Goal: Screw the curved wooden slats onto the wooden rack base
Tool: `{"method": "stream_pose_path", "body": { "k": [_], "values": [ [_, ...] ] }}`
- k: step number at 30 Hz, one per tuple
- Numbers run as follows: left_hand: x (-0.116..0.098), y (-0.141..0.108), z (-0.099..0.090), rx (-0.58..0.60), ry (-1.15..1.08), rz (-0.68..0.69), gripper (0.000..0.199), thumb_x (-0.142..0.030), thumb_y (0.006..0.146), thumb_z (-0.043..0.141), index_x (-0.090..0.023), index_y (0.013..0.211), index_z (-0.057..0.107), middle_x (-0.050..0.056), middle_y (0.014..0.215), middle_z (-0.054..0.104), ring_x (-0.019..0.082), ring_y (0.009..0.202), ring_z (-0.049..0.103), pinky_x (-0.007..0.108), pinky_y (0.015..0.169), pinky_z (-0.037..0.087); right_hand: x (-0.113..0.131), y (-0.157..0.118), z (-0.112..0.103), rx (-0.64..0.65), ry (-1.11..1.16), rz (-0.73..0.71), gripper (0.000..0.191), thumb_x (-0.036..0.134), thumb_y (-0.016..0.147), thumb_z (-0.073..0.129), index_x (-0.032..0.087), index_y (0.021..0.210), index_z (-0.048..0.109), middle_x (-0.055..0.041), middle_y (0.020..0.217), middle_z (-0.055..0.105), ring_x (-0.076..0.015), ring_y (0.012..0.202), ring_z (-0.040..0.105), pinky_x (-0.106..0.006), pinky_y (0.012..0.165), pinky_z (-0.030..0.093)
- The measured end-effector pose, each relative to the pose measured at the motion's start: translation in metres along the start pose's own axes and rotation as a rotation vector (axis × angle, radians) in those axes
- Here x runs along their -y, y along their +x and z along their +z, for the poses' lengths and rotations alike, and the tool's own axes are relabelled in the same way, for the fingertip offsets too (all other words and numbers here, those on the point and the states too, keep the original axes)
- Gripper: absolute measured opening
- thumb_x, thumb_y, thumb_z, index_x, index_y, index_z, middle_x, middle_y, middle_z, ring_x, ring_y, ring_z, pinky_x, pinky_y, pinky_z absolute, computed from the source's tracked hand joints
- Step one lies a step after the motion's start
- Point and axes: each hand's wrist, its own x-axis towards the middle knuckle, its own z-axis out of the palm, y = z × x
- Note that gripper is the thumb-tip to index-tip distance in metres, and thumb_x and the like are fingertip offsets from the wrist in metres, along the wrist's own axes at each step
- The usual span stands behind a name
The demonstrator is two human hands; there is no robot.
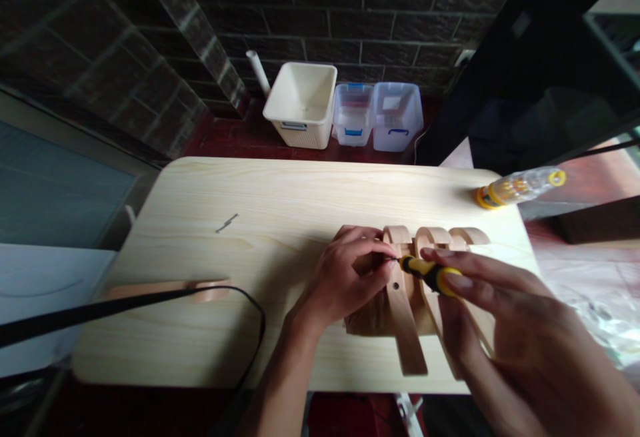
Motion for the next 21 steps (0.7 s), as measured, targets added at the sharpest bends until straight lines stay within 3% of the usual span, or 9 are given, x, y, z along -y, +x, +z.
{"method": "stream_pose_path", "body": {
  "k": [6,9,14,18,21],
  "values": [
    [0.0002,0.0006,-0.0006,0.008,-0.001,-0.006,0.018,-0.018,0.092,0.077,-0.028,0.102,0.087,0.005,0.115,0.084,0.025,0.119,0.074,0.041,0.109,0.061,0.0020,-0.0029,-0.0005,0.023,0.080,-0.042,0.047,-0.002,0.094,0.077,0.032,0.128,0.080,-0.0086,0.152,0.075,-0.0297,0.135,0.078,-0.032,0.103,0.073],
    [0.0001,0.0005,-0.0007,0.007,0.000,-0.006,0.018,-0.017,0.091,0.077,-0.028,0.102,0.088,0.005,0.115,0.084,0.025,0.119,0.075,0.040,0.108,0.062,0.0030,-0.0038,0.0005,-0.010,0.055,-0.035,0.050,-0.003,0.093,0.077,0.033,0.128,0.080,-0.0068,0.146,0.078,-0.0259,0.129,0.082,-0.025,0.097,0.073],
    [-0.0009,0.0006,-0.0008,-0.001,-0.003,0.007,0.018,-0.017,0.091,0.077,-0.027,0.101,0.088,0.005,0.113,0.084,0.025,0.118,0.075,0.040,0.108,0.062,0.0036,-0.0028,0.0013,0.001,0.095,-0.019,0.043,-0.002,0.095,0.076,0.031,0.122,0.080,-0.0093,0.147,0.076,-0.0291,0.133,0.079,-0.033,0.101,0.073],
    [-0.0013,0.0010,-0.0007,-0.003,0.000,0.011,0.018,-0.016,0.091,0.077,-0.027,0.101,0.088,0.005,0.113,0.084,0.024,0.118,0.075,0.038,0.106,0.062,0.0052,-0.0023,0.0014,-0.028,0.060,-0.033,0.051,-0.005,0.094,0.077,0.033,0.128,0.078,-0.0069,0.145,0.074,-0.0222,0.133,0.078,-0.024,0.104,0.070],
    [-0.0013,0.0011,-0.0008,-0.003,0.004,0.009,0.019,-0.016,0.092,0.076,-0.027,0.101,0.088,0.005,0.113,0.084,0.024,0.118,0.075,0.038,0.107,0.061,0.0061,-0.0027,0.0018,-0.012,0.086,-0.015,0.050,-0.006,0.094,0.076,0.032,0.126,0.078,-0.0073,0.147,0.072,-0.0230,0.135,0.077,-0.027,0.106,0.070]
  ]
}}
